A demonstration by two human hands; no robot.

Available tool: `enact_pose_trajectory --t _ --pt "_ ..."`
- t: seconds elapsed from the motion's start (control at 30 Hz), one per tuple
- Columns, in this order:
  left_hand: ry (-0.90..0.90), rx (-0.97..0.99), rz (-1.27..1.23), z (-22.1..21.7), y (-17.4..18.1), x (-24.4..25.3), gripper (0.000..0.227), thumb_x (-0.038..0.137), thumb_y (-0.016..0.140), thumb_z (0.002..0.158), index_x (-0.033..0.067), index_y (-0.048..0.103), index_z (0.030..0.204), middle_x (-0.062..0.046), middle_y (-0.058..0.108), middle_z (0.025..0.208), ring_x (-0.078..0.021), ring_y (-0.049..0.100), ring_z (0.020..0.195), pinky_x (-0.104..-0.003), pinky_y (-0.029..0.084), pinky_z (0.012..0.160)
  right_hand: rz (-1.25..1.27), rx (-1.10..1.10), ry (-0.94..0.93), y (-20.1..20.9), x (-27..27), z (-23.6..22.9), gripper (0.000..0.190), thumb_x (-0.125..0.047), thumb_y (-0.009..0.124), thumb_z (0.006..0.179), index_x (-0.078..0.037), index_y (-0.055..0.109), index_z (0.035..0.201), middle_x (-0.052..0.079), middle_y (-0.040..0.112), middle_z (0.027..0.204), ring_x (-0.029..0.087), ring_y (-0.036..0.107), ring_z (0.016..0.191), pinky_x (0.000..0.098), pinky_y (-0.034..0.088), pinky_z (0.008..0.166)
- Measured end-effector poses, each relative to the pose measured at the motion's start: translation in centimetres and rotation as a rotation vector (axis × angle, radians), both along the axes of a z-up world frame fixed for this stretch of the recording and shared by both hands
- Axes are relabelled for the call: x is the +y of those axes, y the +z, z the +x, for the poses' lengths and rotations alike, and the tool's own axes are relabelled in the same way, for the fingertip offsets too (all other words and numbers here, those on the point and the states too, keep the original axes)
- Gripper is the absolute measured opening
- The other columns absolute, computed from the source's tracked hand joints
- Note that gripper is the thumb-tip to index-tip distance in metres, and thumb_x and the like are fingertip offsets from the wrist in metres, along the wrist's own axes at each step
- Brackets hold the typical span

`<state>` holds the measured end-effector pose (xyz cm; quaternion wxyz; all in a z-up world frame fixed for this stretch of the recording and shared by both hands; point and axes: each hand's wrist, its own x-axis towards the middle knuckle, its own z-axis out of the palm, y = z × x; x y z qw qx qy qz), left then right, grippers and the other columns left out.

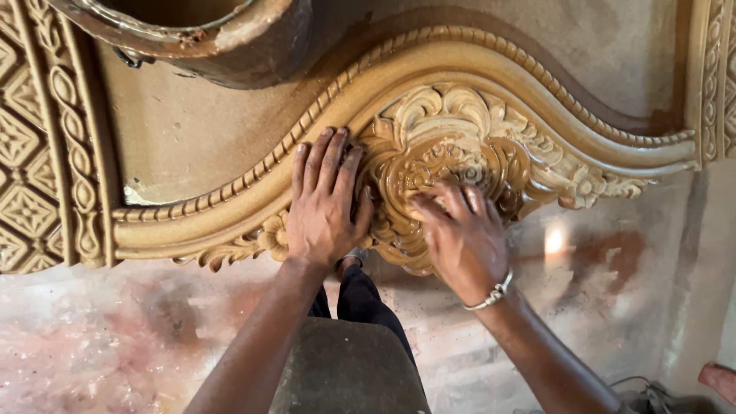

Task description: The person applies a brown liquid finish to a carved wooden furniture piece using a cloth. They repeatedly dip the cloth into a bucket and rub the finish into the intricate floral and geometric carvings on the wood's surface.

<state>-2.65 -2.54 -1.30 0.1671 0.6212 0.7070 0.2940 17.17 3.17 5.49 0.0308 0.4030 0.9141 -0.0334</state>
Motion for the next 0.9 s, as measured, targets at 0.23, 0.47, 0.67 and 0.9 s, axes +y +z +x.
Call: enact_pose_trajectory --t 0.23,0.47,0.67,0.9 --pt "-0.007 0.004 0.001 0.2 -0.1 -0.2 0.055 0.022 0.062 0.091 0.0008 0.052 0.141 -0.021 0.041 0.157 -0.0362 0.032 0.150 -0.055 0.019 0.126 -0.122 0.006 -0.169 -0.1 0.8 1.7 0.029 -0.010 0.073 0.088 -0.029 0.074 0.110 -0.003 0.068 0.116 0.022 0.062 0.109 0.0348 0.056 0.090" --pt "-0.006 -0.009 0.016 0.1 0.0 -0.1 0.057 0.022 0.062 0.091 0.0003 0.051 0.142 -0.020 0.041 0.157 -0.0357 0.032 0.150 -0.055 0.019 0.126 0.001 -0.015 -0.007 -0.1 2.4 3.7 0.033 -0.014 0.073 0.085 -0.026 0.076 0.115 0.000 0.067 0.123 0.021 0.062 0.103 0.0415 0.055 0.093" --pt "-0.009 -0.001 -0.002 0.3 -0.3 -0.2 0.056 0.023 0.062 0.092 0.0006 0.051 0.141 -0.021 0.040 0.157 -0.0356 0.031 0.151 -0.055 0.019 0.126 -0.055 -0.055 -0.060 0.4 2.4 4.3 0.032 -0.014 0.073 0.082 -0.024 0.076 0.113 0.004 0.067 0.121 0.025 0.061 0.101 0.0410 0.054 0.090" --pt "-0.021 0.042 -0.006 0.2 -0.5 -0.1 0.056 0.023 0.061 0.092 0.0008 0.050 0.143 -0.020 0.039 0.158 -0.0350 0.030 0.151 -0.055 0.019 0.127 -0.032 0.128 -0.106 -1.4 3.7 4.1 0.027 -0.013 0.074 0.093 -0.022 0.076 0.118 0.004 0.069 0.118 0.023 0.061 0.101 0.0368 0.054 0.082"
